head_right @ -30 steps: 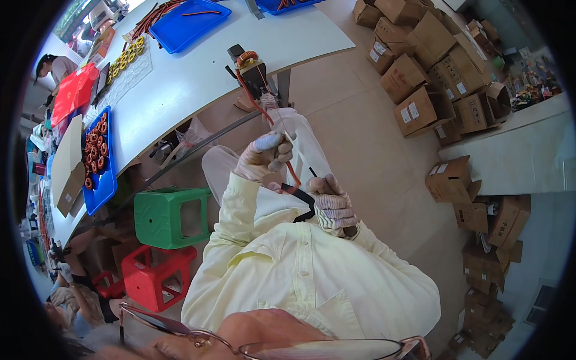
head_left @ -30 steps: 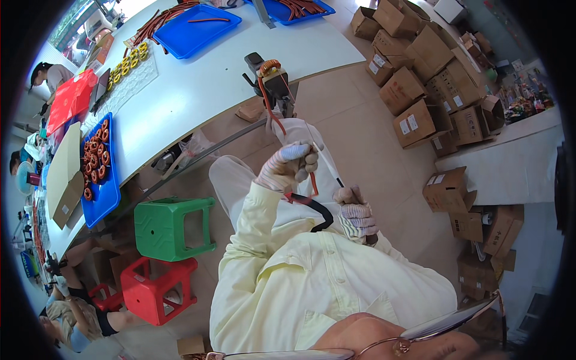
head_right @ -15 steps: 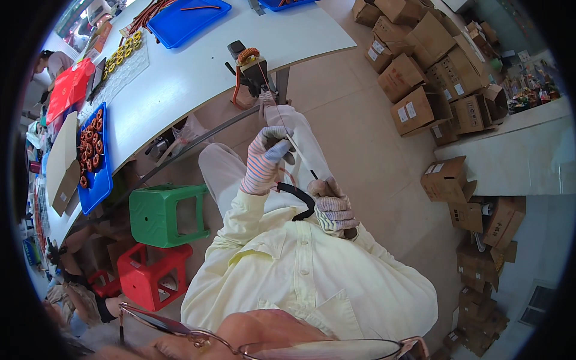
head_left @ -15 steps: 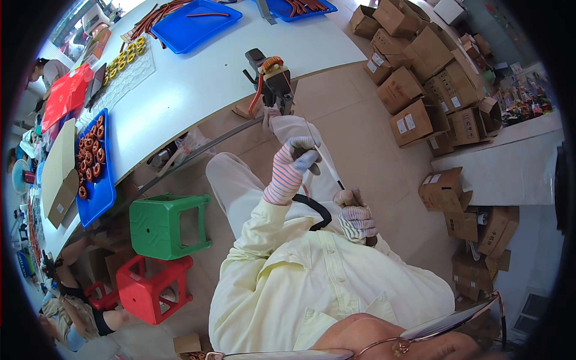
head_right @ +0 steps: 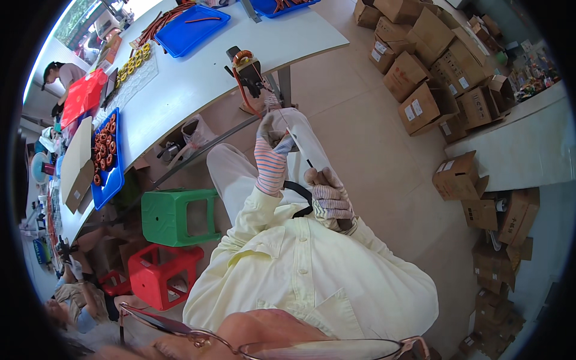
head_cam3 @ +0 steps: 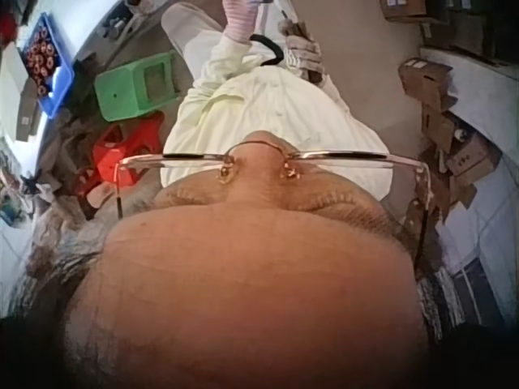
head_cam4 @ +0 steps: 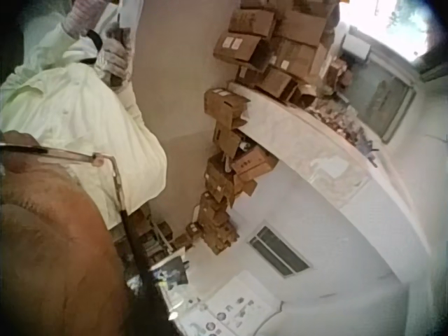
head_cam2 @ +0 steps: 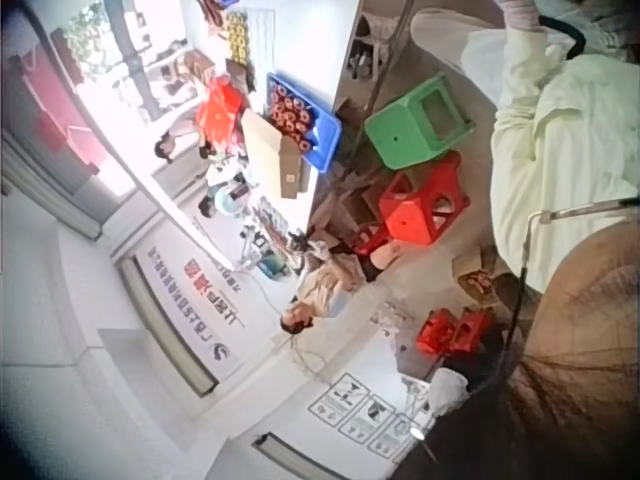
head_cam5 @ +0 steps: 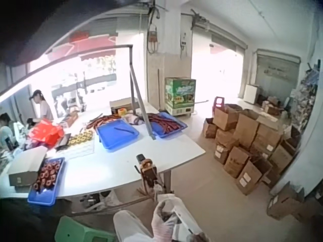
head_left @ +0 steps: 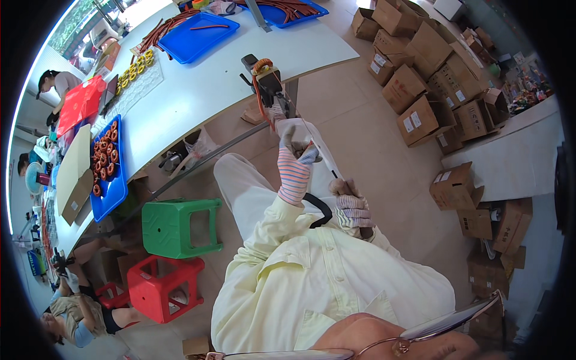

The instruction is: The person places a core into a vise and winds insulated wire through the core using a threading tool.

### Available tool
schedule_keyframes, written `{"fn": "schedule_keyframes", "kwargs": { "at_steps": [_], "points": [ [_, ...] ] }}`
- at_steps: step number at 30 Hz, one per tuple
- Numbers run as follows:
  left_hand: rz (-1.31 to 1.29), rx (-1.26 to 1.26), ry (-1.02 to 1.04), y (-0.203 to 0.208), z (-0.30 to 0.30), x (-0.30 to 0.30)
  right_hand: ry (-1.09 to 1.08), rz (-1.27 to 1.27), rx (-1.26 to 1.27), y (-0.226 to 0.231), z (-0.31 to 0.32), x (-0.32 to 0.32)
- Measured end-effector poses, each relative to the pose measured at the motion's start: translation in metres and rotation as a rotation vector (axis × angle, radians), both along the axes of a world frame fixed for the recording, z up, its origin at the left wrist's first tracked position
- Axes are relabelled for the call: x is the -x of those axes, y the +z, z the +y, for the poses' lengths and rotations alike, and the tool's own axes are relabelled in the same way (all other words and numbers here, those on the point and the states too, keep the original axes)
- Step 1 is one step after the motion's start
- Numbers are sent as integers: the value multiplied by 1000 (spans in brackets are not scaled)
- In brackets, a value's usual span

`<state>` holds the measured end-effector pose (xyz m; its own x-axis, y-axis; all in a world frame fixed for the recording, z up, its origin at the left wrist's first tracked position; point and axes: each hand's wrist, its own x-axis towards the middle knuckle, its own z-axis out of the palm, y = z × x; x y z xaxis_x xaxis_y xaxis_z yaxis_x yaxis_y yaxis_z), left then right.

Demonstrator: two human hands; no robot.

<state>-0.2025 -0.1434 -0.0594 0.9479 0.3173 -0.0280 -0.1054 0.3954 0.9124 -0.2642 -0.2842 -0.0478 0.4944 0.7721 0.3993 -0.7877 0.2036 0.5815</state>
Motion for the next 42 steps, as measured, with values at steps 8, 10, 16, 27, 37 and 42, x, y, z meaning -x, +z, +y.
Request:
{"fn": "schedule_keyframes", "kwargs": {
  "at_steps": [8, 10, 16, 27, 37, 42],
  "points": [
    [91, 386, -478, -5, 16, 8, 11, -36, 16, -12, -15, 20],
    [106, 213, -521, -4, 16, 10, 26, -38, 19, -22, -29, 26],
    [-324, -717, -293, 10, 65, -26, 69, -140, 170, -41, -73, 55],
    [-464, -2325, -777, 92, 59, -143, -96, -223, 592, -17, -144, 41],
    [135, -1196, -842, 153, 29, -260, -1161, -1241, 1836, -35, -56, -115],
    [288, -1006, -706, 150, 43, -287, -409, -1062, 1329, -7, 15, -133]
  ]
}}
